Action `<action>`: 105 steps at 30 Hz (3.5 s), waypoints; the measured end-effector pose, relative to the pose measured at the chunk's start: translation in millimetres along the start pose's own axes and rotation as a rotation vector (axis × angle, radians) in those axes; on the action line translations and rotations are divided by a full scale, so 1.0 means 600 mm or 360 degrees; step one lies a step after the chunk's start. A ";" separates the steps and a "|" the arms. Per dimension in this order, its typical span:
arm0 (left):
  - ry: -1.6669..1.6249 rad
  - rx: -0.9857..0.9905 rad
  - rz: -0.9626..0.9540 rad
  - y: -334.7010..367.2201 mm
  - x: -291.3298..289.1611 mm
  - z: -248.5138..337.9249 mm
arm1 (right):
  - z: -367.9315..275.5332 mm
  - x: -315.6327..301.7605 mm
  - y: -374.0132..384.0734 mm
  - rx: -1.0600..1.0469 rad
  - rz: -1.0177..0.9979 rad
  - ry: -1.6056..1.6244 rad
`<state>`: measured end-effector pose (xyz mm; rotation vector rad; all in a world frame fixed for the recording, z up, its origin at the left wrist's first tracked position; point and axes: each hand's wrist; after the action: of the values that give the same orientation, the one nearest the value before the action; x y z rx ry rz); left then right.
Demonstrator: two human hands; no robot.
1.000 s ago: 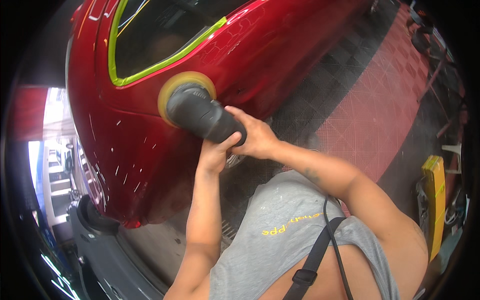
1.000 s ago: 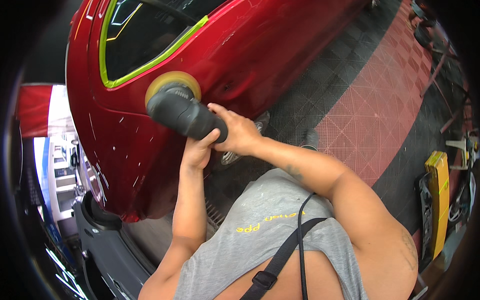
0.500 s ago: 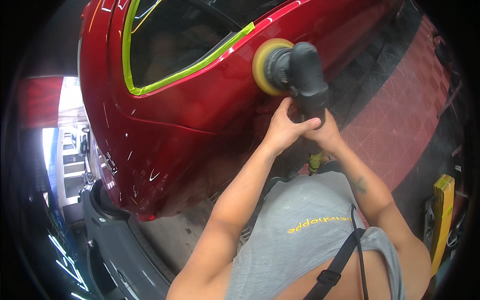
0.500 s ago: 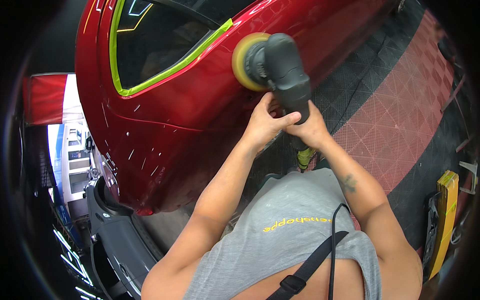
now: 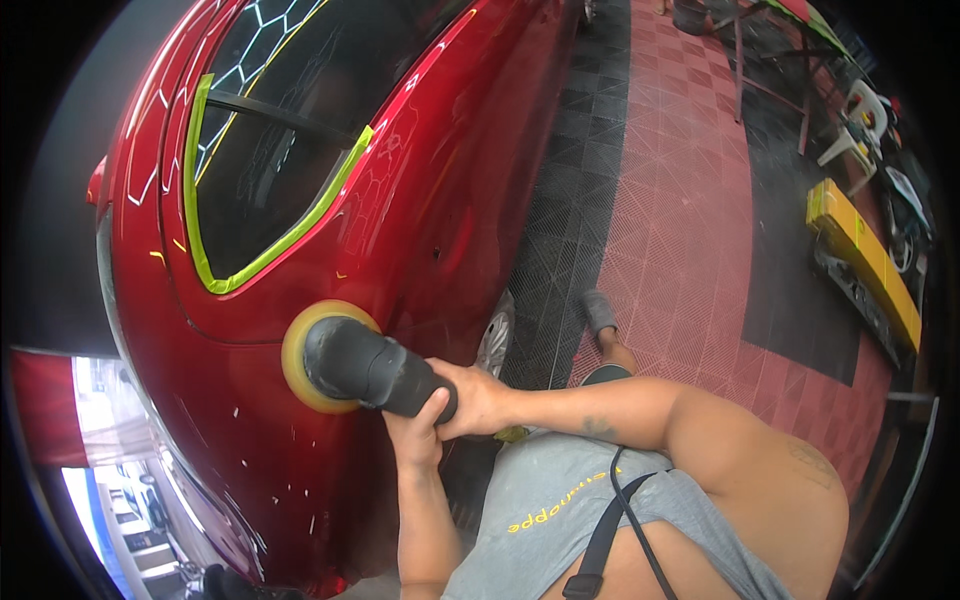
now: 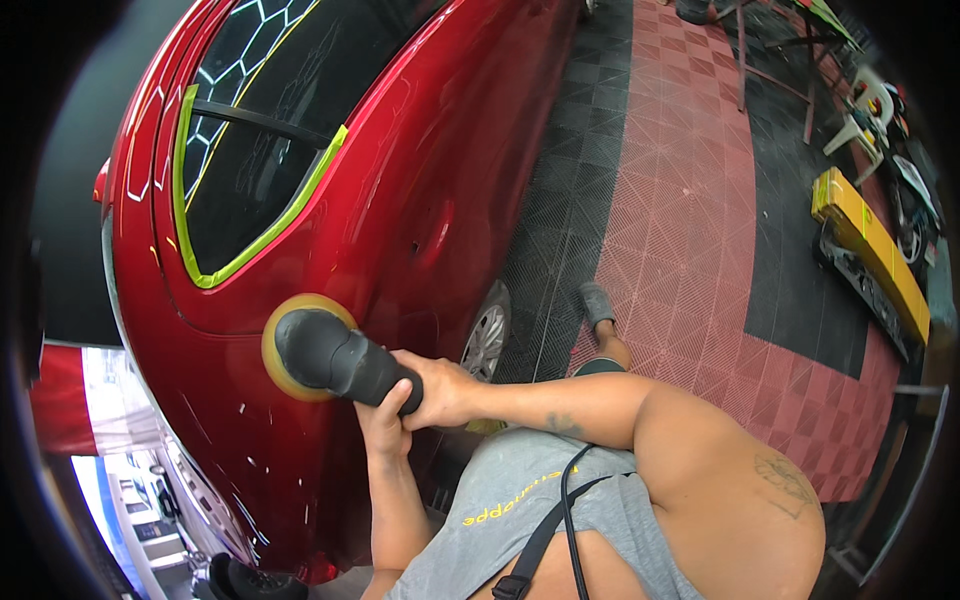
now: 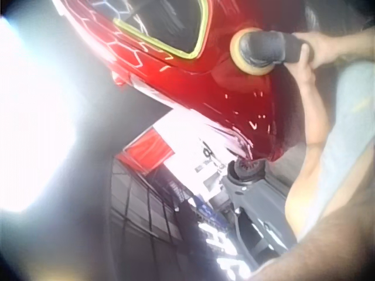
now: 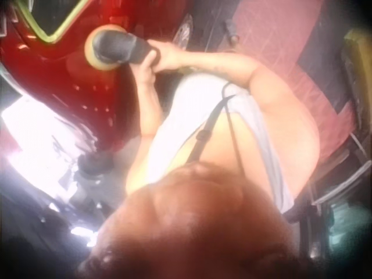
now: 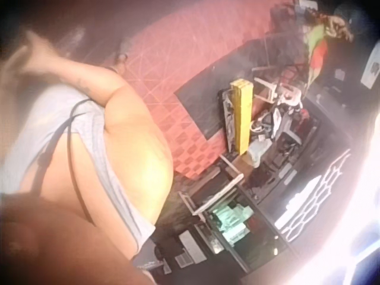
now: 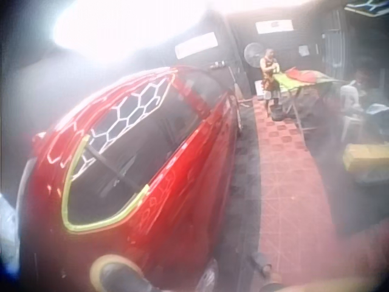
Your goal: The person uses a rotary polisher with a yellow pad to polish the red car's paint, moving from the front bumper and headlight area along the side fender and door to the rear quarter panel and trunk. The person holds the polisher with both hands and applies it in overlapping passes across the body panels.
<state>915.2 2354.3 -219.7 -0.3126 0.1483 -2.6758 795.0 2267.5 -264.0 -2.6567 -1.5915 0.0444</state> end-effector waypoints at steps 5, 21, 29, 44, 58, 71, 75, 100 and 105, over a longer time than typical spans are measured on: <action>0.0054 -0.0018 -0.0027 -0.075 -0.096 0.040 | -0.041 0.124 -0.012 -0.0043 0.0014 0.0114; -0.0094 -0.0005 -0.0293 0.009 -0.057 -0.035 | 0.035 0.064 -0.004 -0.0235 0.0390 0.0061; 0.0143 -0.0218 -0.0197 0.108 0.054 -0.072 | 0.105 -0.077 0.026 -0.0278 0.0473 0.0091; 0.0824 -0.0425 -0.0160 0.364 0.254 -0.178 | 0.282 -0.331 0.087 -0.0098 0.0401 0.0808; 0.0107 -0.0839 -0.0272 0.373 0.305 -0.298 | 0.304 -0.470 0.018 0.0213 0.0396 -0.0053; -0.0241 -0.0750 -0.0133 0.279 0.281 -0.315 | 0.237 -0.462 0.001 0.0493 -0.0073 -0.0426; -0.0215 -0.0739 -0.0045 0.260 0.283 -0.300 | 0.236 -0.454 0.001 0.0430 -0.0140 -0.0476; -0.0078 -0.0896 0.0156 0.219 0.280 -0.294 | 0.251 -0.441 0.008 0.0381 -0.0395 -0.0240; -0.0181 -0.0859 -0.0095 0.275 0.289 -0.303 | 0.241 -0.469 0.000 0.0504 -0.0135 -0.0366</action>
<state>787.3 2140.4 -387.1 -0.6388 0.8406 -2.6241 655.6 2022.9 -407.8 -2.4075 -1.5969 0.5676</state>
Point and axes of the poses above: each hand's wrist, its own y-axis towards the middle knuckle, its own x-axis out of the palm, z = x × y, and after that the axes turned 7 degrees about -z, right-handed
